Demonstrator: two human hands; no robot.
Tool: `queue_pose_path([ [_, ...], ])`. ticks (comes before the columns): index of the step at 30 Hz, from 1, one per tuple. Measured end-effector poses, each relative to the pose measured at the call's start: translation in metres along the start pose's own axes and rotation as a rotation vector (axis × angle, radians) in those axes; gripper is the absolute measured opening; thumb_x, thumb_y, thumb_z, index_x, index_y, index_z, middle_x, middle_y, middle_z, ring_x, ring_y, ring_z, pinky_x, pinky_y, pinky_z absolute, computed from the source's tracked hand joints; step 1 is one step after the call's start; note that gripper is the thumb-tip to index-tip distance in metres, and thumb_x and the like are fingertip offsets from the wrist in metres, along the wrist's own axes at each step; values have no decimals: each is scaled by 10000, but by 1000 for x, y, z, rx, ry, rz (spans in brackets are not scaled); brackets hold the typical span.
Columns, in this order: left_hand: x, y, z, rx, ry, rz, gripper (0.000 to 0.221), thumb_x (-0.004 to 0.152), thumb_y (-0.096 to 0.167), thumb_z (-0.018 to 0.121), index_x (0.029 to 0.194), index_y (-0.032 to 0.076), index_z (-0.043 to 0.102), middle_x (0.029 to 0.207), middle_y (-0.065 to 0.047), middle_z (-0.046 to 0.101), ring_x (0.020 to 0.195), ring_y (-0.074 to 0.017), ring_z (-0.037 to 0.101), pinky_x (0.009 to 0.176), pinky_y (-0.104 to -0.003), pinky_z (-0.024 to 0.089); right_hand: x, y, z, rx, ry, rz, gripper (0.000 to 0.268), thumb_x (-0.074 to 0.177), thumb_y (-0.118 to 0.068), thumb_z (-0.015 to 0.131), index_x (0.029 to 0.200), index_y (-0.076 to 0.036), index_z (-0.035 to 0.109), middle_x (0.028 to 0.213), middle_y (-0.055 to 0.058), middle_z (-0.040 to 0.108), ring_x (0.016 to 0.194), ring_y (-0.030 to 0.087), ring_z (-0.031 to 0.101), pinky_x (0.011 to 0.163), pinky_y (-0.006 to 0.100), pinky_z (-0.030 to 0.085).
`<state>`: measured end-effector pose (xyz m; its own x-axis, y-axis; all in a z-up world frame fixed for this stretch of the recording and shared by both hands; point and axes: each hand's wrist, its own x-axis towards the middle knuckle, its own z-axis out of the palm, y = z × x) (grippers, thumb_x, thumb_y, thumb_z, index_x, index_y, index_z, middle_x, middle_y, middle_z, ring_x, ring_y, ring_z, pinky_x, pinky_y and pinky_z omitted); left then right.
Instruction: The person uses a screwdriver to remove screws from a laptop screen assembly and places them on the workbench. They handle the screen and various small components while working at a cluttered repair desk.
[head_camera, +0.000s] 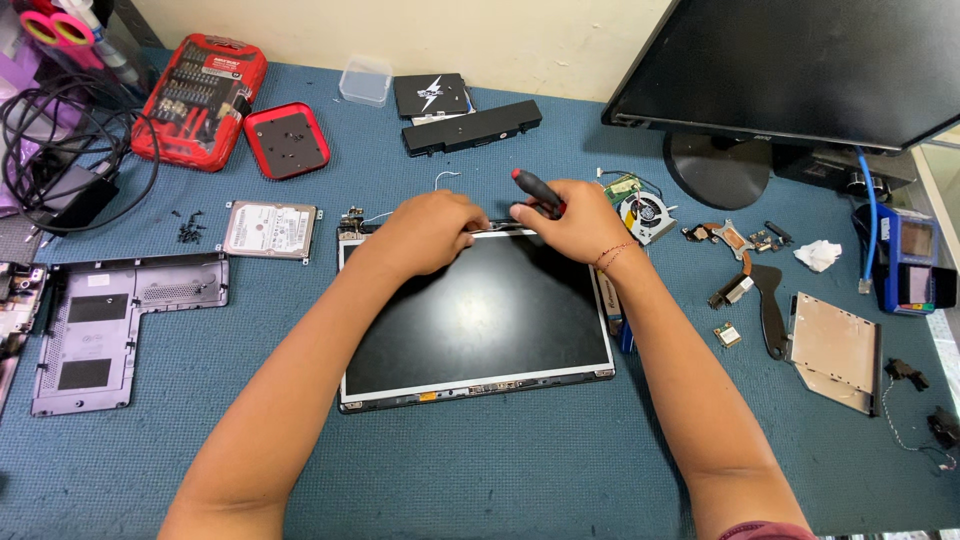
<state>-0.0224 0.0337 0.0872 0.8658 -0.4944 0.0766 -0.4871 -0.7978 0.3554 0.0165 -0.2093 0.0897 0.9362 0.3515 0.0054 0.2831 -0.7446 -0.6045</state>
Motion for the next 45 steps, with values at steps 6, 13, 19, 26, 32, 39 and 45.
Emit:
queue_pose_path([
  [6, -23, -5, -41, -103, -84, -118, 325, 886, 63, 726, 1209, 31, 709, 1137, -182, 733, 1123, -395, 686, 987, -500, 524, -10, -23, -15, -101, 141, -55, 337, 921, -454, 758, 868, -122, 733, 765, 97, 670, 766, 306, 682, 721, 407, 554],
  [13, -63, -37, -18, 36, 450, 85, 213, 949, 117, 694, 1157, 107, 736, 1063, -53, 708, 1029, -264, 664, 913, -388, 517, -24, -46, 3, -171, 24, -101, 197, 856, -345, 769, 985, -200, 740, 797, 79, 711, 869, 347, 721, 771, 462, 567],
  [19, -68, -60, 34, 90, 688, 137, 151, 910, 155, 738, 1058, 176, 761, 1020, 39, 684, 975, -174, 625, 840, -315, 464, -10, -89, 4, -370, -219, -110, 193, 812, -293, 752, 1005, -297, 769, 870, 21, 778, 955, 343, 743, 856, 474, 588],
  [26, -77, -65, 21, -231, 828, 59, 291, 908, 0, 615, 1048, 202, 772, 961, 31, 677, 950, -216, 640, 858, -330, 509, 24, -81, 42, -457, -218, -57, 95, 853, -333, 731, 921, -313, 795, 825, 6, 773, 897, 326, 758, 835, 446, 597],
  [32, -82, -64, 6, -435, 969, 1, 379, 947, -78, 514, 1052, 181, 770, 916, 11, 651, 892, -226, 615, 871, -351, 508, 21, -82, 45, -502, -277, -77, 240, 833, -356, 737, 1021, -211, 772, 941, 70, 782, 985, 350, 746, 884, 497, 584],
  [39, -86, -67, 3, -606, 957, -103, 328, 948, -85, 515, 1095, 135, 710, 957, -42, 658, 888, -227, 606, 756, -330, 487, 18, -87, 48, -393, -252, -94, 266, 830, -340, 683, 1011, -154, 743, 958, 114, 759, 989, 376, 727, 865, 503, 574],
  [45, -86, -63, 7, -619, 947, -120, 307, 933, -75, 544, 1105, 131, 692, 958, -45, 656, 898, -223, 614, 755, -317, 492, 18, -81, 26, -256, -164, -113, 258, 806, -251, 711, 1014, -102, 745, 923, 156, 743, 935, 396, 717, 836, 494, 569],
])
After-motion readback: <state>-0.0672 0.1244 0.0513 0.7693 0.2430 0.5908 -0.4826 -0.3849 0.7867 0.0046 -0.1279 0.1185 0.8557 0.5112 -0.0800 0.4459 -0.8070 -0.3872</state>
